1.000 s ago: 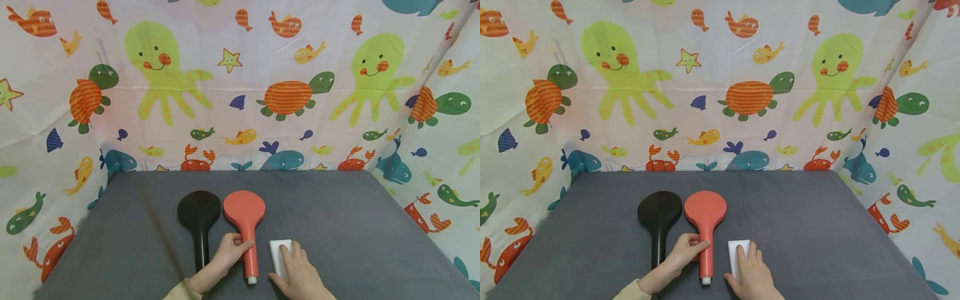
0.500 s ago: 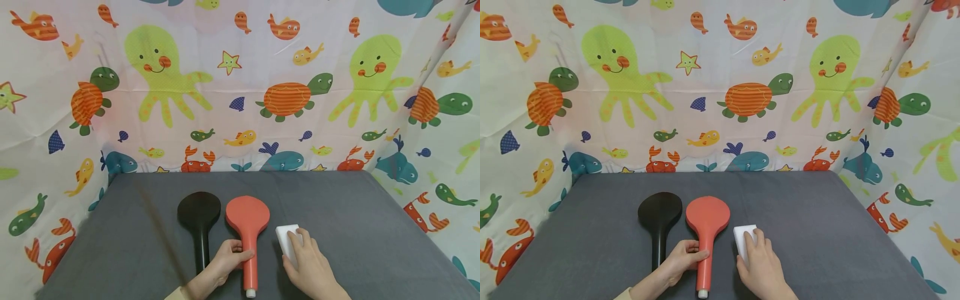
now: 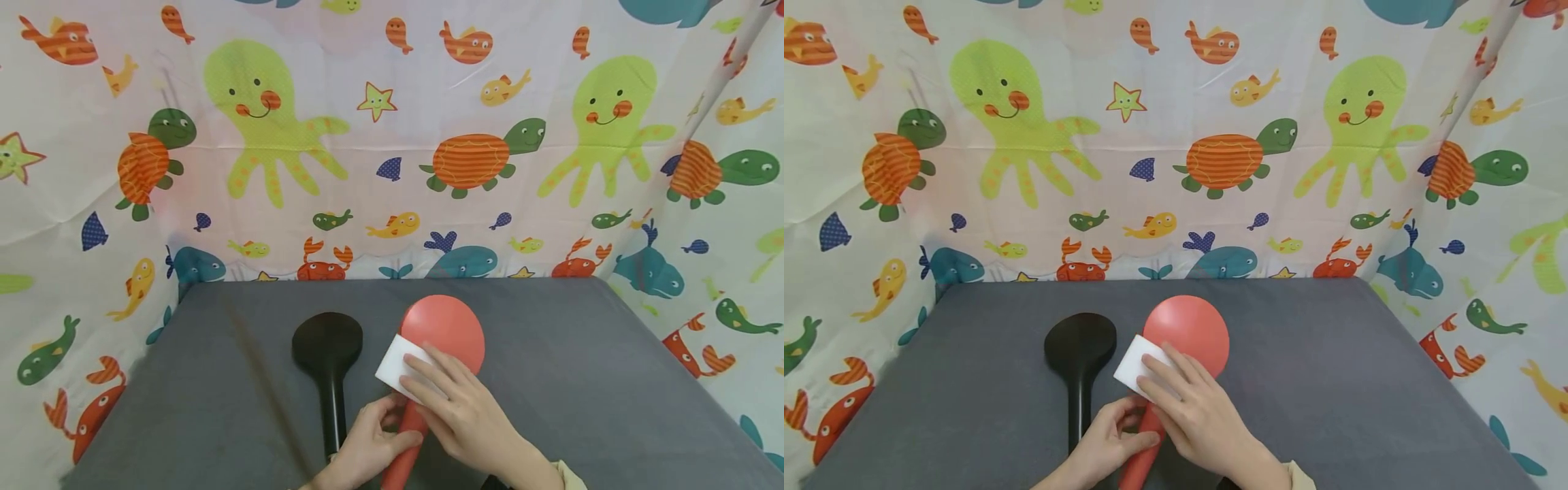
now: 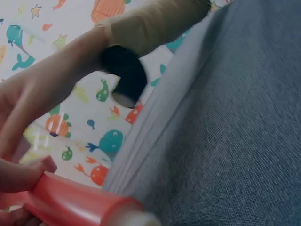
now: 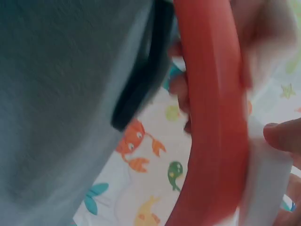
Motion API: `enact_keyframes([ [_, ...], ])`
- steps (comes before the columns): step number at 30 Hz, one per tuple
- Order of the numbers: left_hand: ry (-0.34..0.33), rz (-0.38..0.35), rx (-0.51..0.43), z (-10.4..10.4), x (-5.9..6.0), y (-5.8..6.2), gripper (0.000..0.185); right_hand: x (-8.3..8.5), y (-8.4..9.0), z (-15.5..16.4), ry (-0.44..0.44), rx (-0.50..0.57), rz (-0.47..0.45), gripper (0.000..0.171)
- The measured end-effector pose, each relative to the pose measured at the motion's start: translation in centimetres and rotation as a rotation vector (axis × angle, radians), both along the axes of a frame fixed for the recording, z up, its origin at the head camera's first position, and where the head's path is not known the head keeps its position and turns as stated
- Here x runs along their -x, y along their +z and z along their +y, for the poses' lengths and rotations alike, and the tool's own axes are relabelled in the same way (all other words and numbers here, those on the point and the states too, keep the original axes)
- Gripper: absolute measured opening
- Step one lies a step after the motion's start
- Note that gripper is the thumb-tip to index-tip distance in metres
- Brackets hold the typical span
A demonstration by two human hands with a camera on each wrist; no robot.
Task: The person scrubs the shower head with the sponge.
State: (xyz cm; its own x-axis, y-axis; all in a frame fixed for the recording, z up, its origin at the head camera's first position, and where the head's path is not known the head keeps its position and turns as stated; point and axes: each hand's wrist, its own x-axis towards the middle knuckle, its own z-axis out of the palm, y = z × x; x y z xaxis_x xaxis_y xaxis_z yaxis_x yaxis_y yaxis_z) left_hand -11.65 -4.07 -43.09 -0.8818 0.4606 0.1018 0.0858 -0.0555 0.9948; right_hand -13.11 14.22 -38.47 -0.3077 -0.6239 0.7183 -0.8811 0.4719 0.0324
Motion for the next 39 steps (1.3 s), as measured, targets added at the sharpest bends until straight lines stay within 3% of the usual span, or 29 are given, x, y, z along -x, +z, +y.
enact_keyframes([
  [4, -0.018, 0.017, -0.012, 0.0, -0.3, 0.2, 0.041, 1.9, 1.6, 0.8, -0.053, 0.069, -0.019, 0.037],
  [8, -0.025, 0.017, -0.024, 0.1, -0.4, 0.4, 0.04, 3.6, 3.2, 2.4, -0.201, 0.185, -0.115, 0.039],
  [11, -0.018, 0.023, -0.026, 0.2, -0.4, 0.5, 0.039, 4.2, 3.7, 3.4, -0.297, 0.257, -0.165, 0.048],
  [13, -0.015, 0.036, -0.022, 0.2, -0.4, 0.5, 0.039, 4.1, 3.5, 3.4, -0.308, 0.275, -0.146, 0.045],
  [15, -0.021, 0.052, -0.028, 0.3, -0.4, 0.6, 0.04, 3.6, 2.9, 3.0, -0.26, 0.267, -0.087, 0.04],
  [21, 0.004, 0.112, -0.043, 0.0, -0.1, 0.7, 0.039, 0.9, 0.3, 0.4, 0.013, 0.13, 0.064, 0.036],
  [26, 0.044, 0.153, -0.013, -0.2, -0.1, 0.4, 0.038, 0.4, -0.2, -0.6, 0.07, 0.029, 0.066, 0.036],
  [32, 0.028, 0.218, 0.003, 0.2, -0.3, 0.1, 0.04, 2.5, 2.3, 0.2, -0.025, 0.139, 0.029, 0.037],
  [39, 0.032, 0.215, -0.012, 0.2, -0.5, 0.4, 0.039, 4.1, 3.6, 2.9, -0.278, 0.382, -0.169, 0.042],
])
